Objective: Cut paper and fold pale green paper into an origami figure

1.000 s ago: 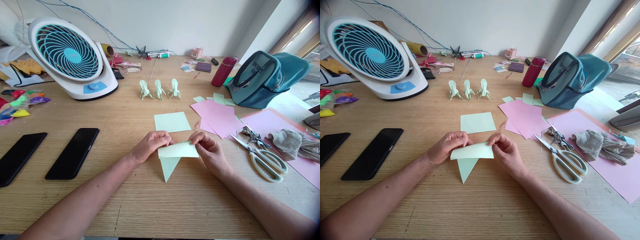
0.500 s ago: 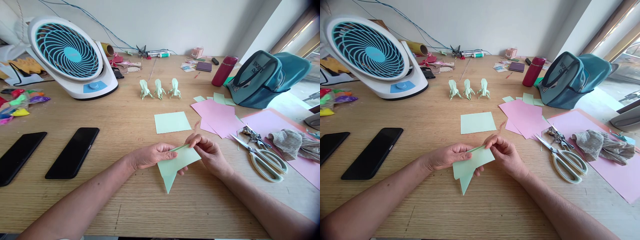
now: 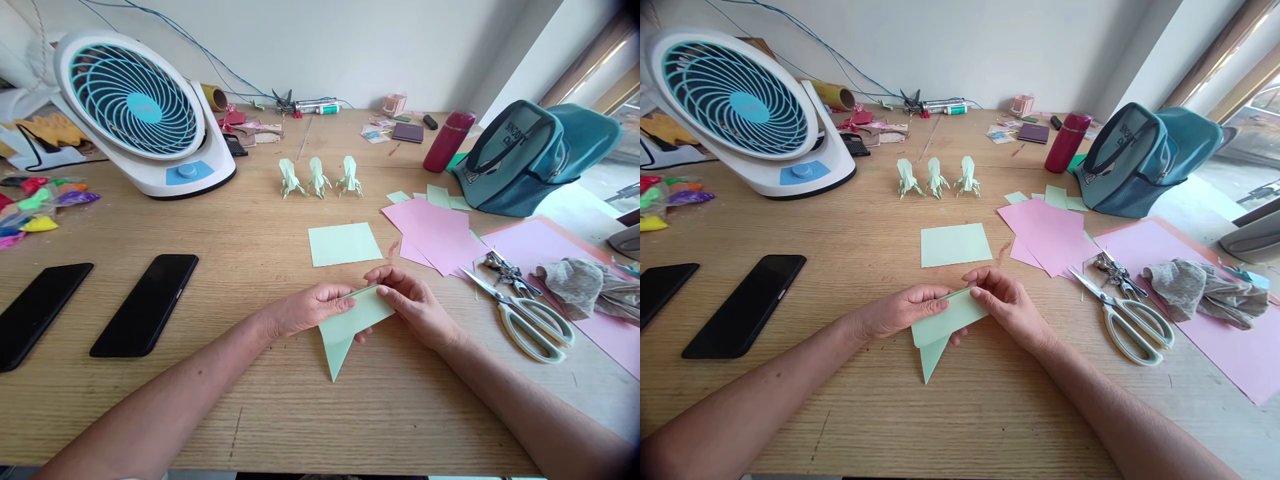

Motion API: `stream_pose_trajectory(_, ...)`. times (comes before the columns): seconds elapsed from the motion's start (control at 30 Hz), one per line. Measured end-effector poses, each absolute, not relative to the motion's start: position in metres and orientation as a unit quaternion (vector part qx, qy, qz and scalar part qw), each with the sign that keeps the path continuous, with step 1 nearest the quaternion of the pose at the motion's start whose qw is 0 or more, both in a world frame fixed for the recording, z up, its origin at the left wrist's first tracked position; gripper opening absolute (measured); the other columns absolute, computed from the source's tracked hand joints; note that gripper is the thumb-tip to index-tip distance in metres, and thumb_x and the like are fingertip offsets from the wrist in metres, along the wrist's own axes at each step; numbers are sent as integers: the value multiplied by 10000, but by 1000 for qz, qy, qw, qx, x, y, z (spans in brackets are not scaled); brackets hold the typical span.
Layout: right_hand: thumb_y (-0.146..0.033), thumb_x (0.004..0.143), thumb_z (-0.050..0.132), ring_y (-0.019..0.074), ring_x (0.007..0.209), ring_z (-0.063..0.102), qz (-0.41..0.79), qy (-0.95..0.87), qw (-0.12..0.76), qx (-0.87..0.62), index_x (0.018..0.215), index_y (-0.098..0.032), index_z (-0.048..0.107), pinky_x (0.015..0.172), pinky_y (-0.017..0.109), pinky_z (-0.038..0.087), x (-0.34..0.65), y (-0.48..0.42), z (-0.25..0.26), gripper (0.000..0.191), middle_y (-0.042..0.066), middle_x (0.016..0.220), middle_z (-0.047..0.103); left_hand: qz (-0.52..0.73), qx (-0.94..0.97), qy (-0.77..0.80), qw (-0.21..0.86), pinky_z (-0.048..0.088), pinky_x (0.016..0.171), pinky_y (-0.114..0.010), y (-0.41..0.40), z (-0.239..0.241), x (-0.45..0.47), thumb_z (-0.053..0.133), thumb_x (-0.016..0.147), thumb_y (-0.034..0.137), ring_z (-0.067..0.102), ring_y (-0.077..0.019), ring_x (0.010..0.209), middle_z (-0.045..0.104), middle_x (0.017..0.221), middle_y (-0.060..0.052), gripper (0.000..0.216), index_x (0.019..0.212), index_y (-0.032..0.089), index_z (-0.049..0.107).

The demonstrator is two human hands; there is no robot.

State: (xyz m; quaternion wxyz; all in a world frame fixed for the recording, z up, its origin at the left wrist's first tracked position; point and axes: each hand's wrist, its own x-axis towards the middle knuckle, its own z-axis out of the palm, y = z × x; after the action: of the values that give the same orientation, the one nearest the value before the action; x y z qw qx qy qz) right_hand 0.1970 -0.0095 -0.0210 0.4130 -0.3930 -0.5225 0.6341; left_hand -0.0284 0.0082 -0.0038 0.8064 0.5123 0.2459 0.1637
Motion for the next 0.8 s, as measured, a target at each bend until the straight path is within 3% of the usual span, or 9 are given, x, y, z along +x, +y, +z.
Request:
stream_pose_trajectory(0.23,-357,833,733,152,756,647,650,-516,421,-367,990,-208,653,737,293,524,191,-7,-19,231,19,871,685,202,532,251,783,544,758,-299,12,-7,-28,547,960,423,710,-197,865,717,990,-116,333,1130,147,625)
stream_pose_trajectory(0.8,-378,793,765,140,664,615,655,-507,409,-384,855,-202,666,676,287,504,189,-5,-16,212,1,765,676,194,565,308,741,553,717,-279,7,-4,-22,594,914,485,713,-191,829,726,931,-104,399,1077,124,649)
